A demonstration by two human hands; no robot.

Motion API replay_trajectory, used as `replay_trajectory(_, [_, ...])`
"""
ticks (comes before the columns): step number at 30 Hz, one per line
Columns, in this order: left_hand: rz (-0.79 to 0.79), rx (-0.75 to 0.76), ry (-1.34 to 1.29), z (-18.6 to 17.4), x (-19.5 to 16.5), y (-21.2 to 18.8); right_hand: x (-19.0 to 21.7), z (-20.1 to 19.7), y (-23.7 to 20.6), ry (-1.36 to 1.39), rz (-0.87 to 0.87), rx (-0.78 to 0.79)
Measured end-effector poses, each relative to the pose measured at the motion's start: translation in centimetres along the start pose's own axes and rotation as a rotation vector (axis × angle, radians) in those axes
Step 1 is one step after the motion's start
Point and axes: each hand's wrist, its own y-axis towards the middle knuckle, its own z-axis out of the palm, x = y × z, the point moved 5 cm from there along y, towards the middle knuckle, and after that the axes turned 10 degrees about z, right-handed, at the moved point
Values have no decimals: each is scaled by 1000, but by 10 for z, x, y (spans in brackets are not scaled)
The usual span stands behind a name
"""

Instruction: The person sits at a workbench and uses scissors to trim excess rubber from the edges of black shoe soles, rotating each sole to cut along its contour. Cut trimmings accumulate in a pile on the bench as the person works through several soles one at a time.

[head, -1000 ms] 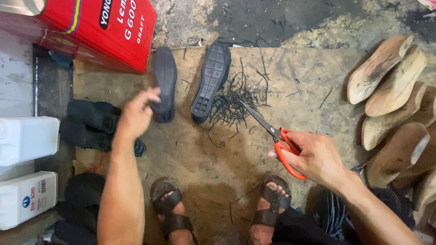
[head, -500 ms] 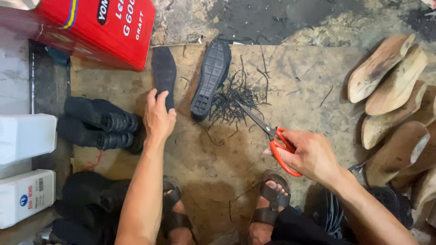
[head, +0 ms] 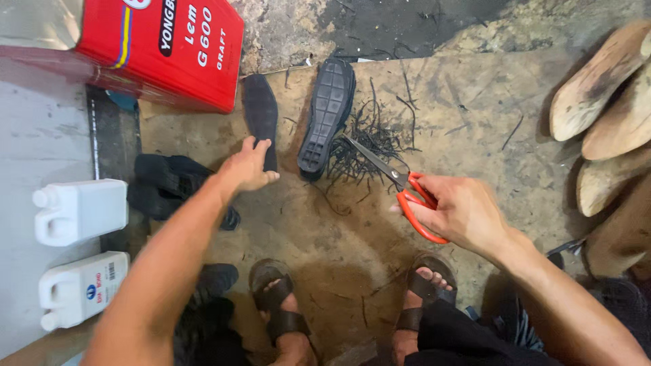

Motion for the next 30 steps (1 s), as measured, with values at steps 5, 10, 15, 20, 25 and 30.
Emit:
replay_trajectory(5, [23, 223, 77, -11, 15, 2, 14, 2, 8, 36, -61, -37])
replay_trajectory(10, [-6, 314, 402, -38, 13, 26, 4, -6, 9, 63, 31, -15])
replay_trajectory(15, [290, -365, 213, -59, -28, 55, -18, -26, 18, 76, 131, -39])
replay_trajectory(20, [291, -240, 131, -29, -42, 93, -26, -10, 43, 44, 248, 17])
replay_trajectory(25, [294, -249, 136, -22, -31, 93, 0, 21, 55, -41, 212, 1])
replay_trajectory(30, [308, -346, -207, -24, 16, 97, 36, 29, 64, -71, 163, -7])
